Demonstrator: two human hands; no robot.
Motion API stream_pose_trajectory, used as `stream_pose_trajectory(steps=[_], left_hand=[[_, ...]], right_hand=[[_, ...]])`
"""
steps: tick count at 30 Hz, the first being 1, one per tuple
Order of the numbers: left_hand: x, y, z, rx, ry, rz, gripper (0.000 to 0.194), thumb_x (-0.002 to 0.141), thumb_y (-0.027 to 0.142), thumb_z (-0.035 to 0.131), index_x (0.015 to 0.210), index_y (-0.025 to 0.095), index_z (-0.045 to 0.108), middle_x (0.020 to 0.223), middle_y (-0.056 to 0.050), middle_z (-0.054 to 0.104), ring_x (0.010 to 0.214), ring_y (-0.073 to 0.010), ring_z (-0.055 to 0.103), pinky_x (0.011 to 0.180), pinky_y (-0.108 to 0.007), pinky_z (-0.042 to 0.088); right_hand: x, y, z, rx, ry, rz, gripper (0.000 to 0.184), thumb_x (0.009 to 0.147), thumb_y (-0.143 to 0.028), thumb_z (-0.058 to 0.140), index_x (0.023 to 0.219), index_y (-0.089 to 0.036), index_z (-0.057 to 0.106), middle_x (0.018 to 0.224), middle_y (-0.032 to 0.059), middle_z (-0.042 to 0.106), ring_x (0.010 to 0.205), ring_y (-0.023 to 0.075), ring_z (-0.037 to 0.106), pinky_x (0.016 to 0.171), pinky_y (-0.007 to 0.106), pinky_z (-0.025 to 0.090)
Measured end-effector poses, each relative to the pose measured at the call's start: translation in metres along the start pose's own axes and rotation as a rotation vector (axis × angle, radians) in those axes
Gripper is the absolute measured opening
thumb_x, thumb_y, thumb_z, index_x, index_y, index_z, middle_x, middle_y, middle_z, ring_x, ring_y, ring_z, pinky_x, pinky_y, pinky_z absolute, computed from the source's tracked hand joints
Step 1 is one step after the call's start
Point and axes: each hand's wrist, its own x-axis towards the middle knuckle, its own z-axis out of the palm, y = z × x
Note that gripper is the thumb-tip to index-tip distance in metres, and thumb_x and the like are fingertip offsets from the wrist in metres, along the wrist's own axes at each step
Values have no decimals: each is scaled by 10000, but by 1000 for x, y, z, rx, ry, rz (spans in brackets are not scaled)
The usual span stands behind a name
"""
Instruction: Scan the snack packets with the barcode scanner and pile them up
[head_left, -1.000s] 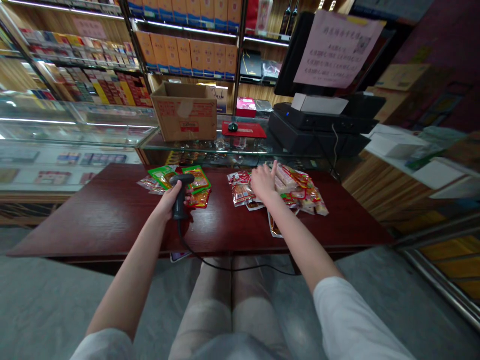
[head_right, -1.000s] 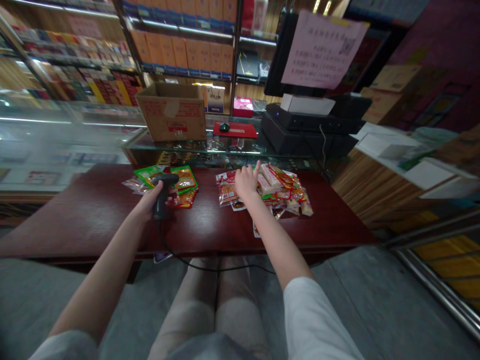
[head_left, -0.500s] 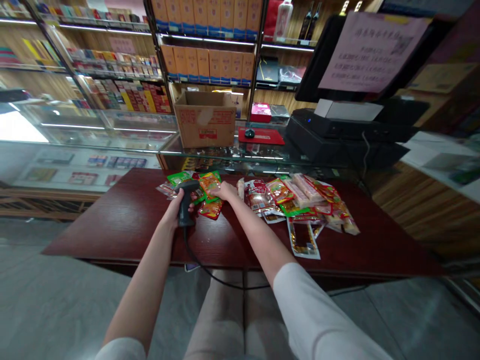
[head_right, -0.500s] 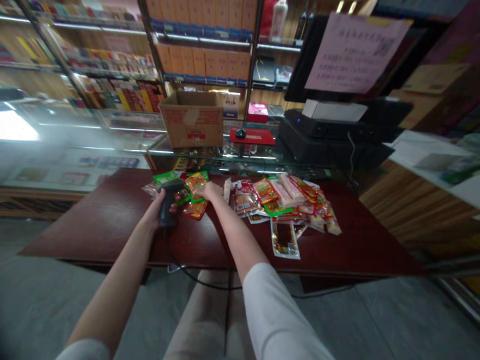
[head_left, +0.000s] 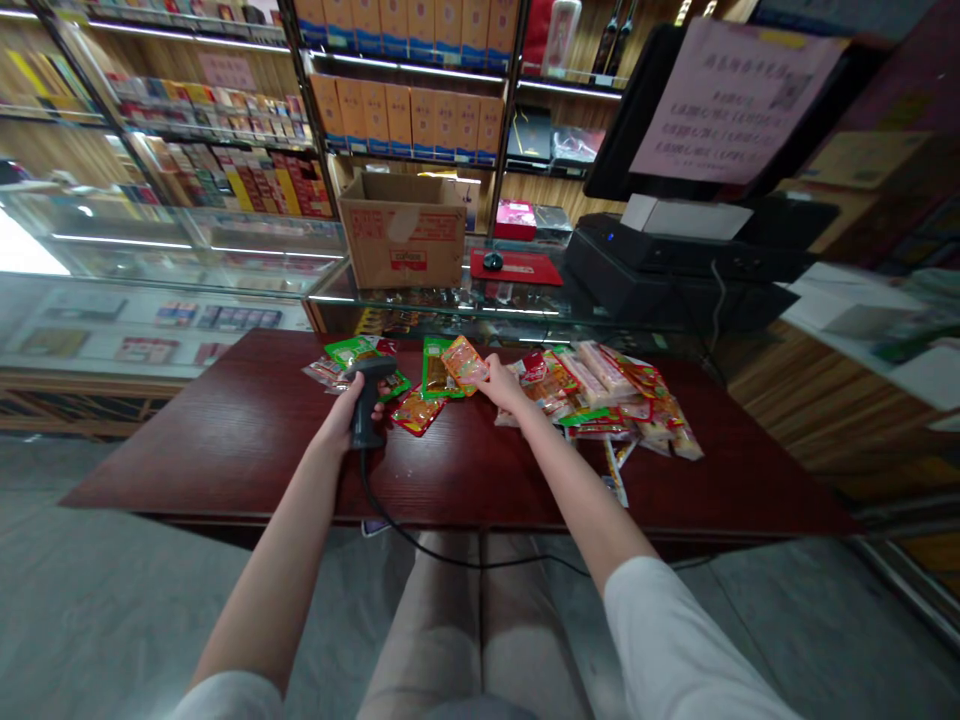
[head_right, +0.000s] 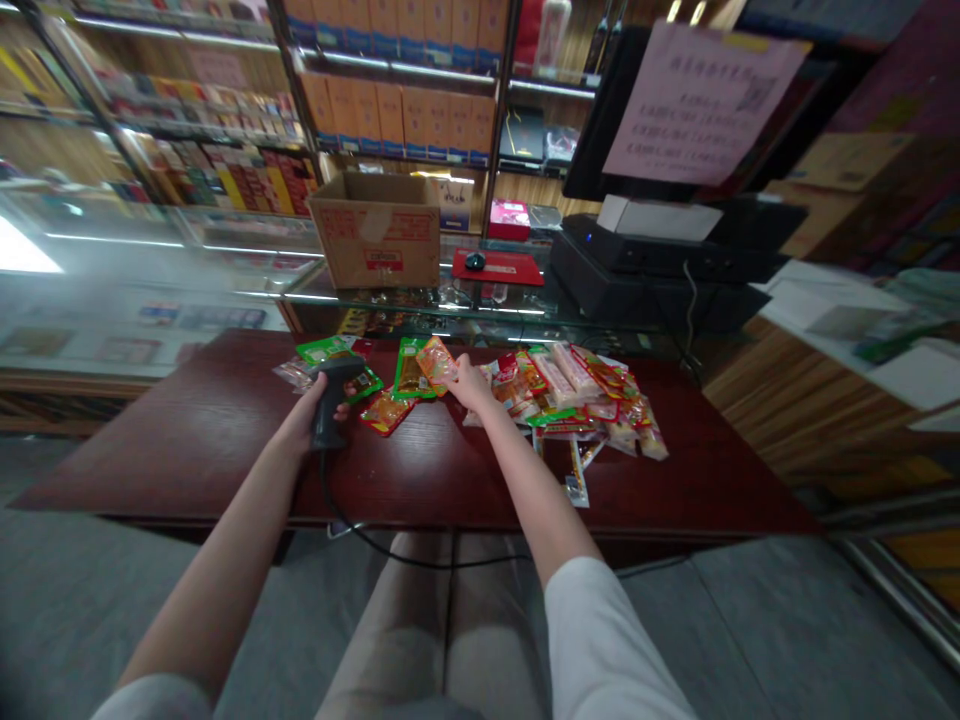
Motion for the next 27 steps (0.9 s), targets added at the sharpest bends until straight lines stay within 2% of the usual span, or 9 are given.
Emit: stream_pose_trajectory(steps=[3, 6, 9, 12, 16, 20, 22, 24, 27], left_hand=[[0, 0, -1, 7, -2, 13, 358, 941, 432, 504, 966, 91, 608, 807, -90, 673, 476, -87, 547, 374, -181, 426], [0, -1, 0, 13, -24, 15, 348, 930, 428, 529, 975, 91, 605, 800, -86, 669, 470, -86, 541, 374, -185, 422], [0, -6, 7, 25, -56, 7, 364, 923, 441, 539, 974, 87, 607, 772, -75, 659, 450, -81, 521, 358, -185, 401], [-2, -14, 21, 81, -75, 5, 375, 902, 454, 571, 958, 86, 614, 771, -77, 665, 435, -79, 513, 345, -188, 390], [-8, -24, 50, 233, -180, 15, 397, 844, 475, 650, 959, 96, 620, 737, -72, 666, 438, -91, 533, 350, -195, 401], [-15, -30, 76, 324, -285, -6, 437, 821, 531, 655, 911, 107, 609, 612, -30, 616, 420, -91, 524, 363, -191, 410], [-17, -34, 84, 299, -291, 0, 444, 805, 526, 675, 915, 102, 602, 660, -44, 639, 433, -86, 528, 363, -187, 409], [-16, -40, 89, 261, -270, 1, 434, 797, 500, 694, 924, 97, 596, 727, -62, 661, 452, -82, 535, 363, -184, 407], [-13, -49, 91, 235, -259, -17, 426, 793, 480, 704, 943, 98, 590, 777, -74, 671, 463, -83, 537, 359, -186, 406]], right_hand=[[-6, 14, -8, 65, 52, -31, 288, 864, -303, 587, 1091, -179, 459, 1023, 122, 676, 941, 263, 642, 795, 333, 428], [-9, 26, -11, 208, 155, 28, 237, 824, -262, 575, 1018, -189, 461, 930, 96, 650, 854, 248, 619, 757, 327, 428], [-12, 37, -5, 504, 284, 67, 230, 759, -275, 593, 922, -215, 443, 862, 38, 603, 826, 219, 584, 767, 322, 438], [-18, 45, 4, 869, 341, 24, 257, 719, -334, 622, 864, -226, 440, 833, -9, 566, 805, 178, 555, 776, 296, 448], [-27, 47, 10, 1164, 341, -41, 237, 732, -345, 660, 841, -236, 480, 801, -50, 548, 766, 133, 547, 777, 258, 457], [-35, 46, 2, 1523, 279, 13, 237, 716, -236, 690, 867, -253, 509, 849, -56, 610, 803, 119, 603, 781, 252, 490], [-38, 47, -4, 1701, 241, 41, 216, 718, -185, 669, 869, -251, 529, 875, -45, 642, 809, 120, 616, 799, 270, 505], [-41, 49, -10, 1831, 193, 50, 158, 741, -159, 618, 852, -248, 549, 850, -42, 650, 725, 114, 593, 821, 300, 514], [-47, 52, -16, 1864, 143, 24, 111, 817, -207, 510, 871, -256, 593, 767, -40, 611, 540, 107, 462, 852, 351, 511]])
